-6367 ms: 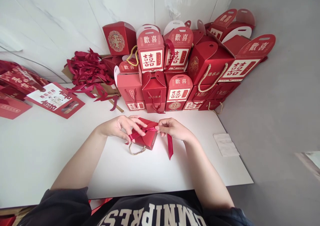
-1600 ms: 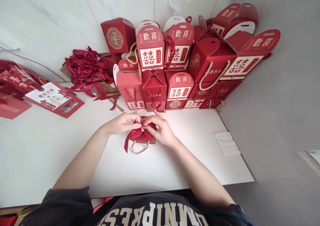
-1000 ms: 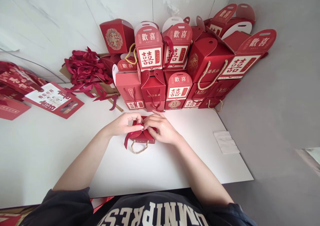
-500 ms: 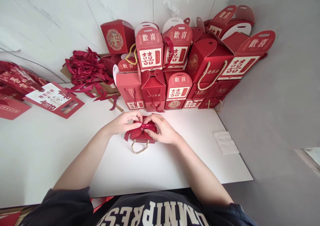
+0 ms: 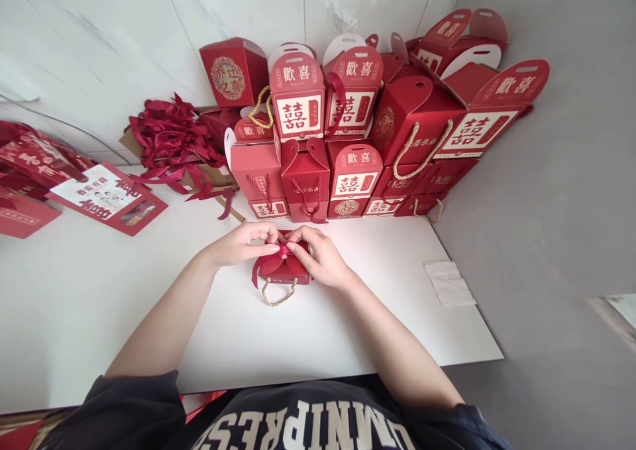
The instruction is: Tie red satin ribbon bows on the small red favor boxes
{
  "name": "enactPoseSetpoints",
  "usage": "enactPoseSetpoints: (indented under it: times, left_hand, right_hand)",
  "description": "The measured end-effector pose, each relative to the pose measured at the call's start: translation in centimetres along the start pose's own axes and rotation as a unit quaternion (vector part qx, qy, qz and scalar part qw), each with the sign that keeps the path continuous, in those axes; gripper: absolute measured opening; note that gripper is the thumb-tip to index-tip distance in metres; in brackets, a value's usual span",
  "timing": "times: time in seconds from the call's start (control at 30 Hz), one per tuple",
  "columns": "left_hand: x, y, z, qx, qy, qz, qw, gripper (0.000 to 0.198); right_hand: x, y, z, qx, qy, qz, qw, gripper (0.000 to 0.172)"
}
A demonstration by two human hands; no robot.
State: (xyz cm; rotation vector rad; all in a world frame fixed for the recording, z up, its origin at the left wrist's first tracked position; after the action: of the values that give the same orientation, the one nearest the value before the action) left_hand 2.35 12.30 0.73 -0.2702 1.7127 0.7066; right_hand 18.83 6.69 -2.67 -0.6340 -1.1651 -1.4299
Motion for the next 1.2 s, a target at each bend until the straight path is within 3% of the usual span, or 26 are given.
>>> enactPoseSetpoints:
  times: [0.23, 0.37, 0.53, 0.7, 0.9, 1.03, 1.2]
  left_hand:
    - [-0.1, 0.0, -0.1, 0.006, 0.004, -0.015, 1.000, 0.018]
    - [0.1, -0.1, 0.1, 0.006, 0.010, -0.040, 0.999, 0.018]
    - [-0.1, -0.3, 0.2, -0.027, 0.002, 0.003, 1.000, 0.019]
    - [-0.5, -0.8, 0.2, -0.044, -0.005, 0.051, 0.998, 0.024]
    - [-1.7, -1.4, -0.4, -0.090, 0.001, 0.134, 0.987, 0.014]
    - [-3.0, -2.4, -0.9, -0.144, -0.025, 0.283, 0.948, 0.010]
    - [-2.9, -4.5, -1.5, -0.236, -0.033, 0.454, 0.858, 0.016]
  right_hand:
    - [0.1, 0.2, 0.2, -0.013, 0.033, 0.010, 0.999, 0.008]
    - [0.4, 0.5, 0.4, 0.033, 0.083, -0.008, 0.996, 0.010]
    - [0.8, 0.8, 0.5, 0.070, 0.126, -0.036, 0.989, 0.012]
    - [1.1, 0.8, 0.5, 0.084, 0.118, -0.040, 0.989, 0.016]
    - [1.1, 0.9, 0.5, 0.068, 0.094, -0.018, 0.993, 0.016]
    - [0.9, 0.8, 0.6, 0.048, 0.090, -0.006, 0.995, 0.017]
    - [1.0, 0.7, 0.4, 0.033, 0.091, -0.016, 0.995, 0.017]
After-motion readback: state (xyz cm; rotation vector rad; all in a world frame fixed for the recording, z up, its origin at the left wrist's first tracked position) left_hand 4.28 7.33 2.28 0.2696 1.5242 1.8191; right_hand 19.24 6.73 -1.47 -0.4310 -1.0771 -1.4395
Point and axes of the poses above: each hand's wrist, its own z-axis towards the middle knuckle, its own y-axis out of the back of the hand, x = y × z, the point moved 4 cm from there along z, towards the middle knuckle, and after that the axes turned 1 degree about z, right-handed, at the moved point
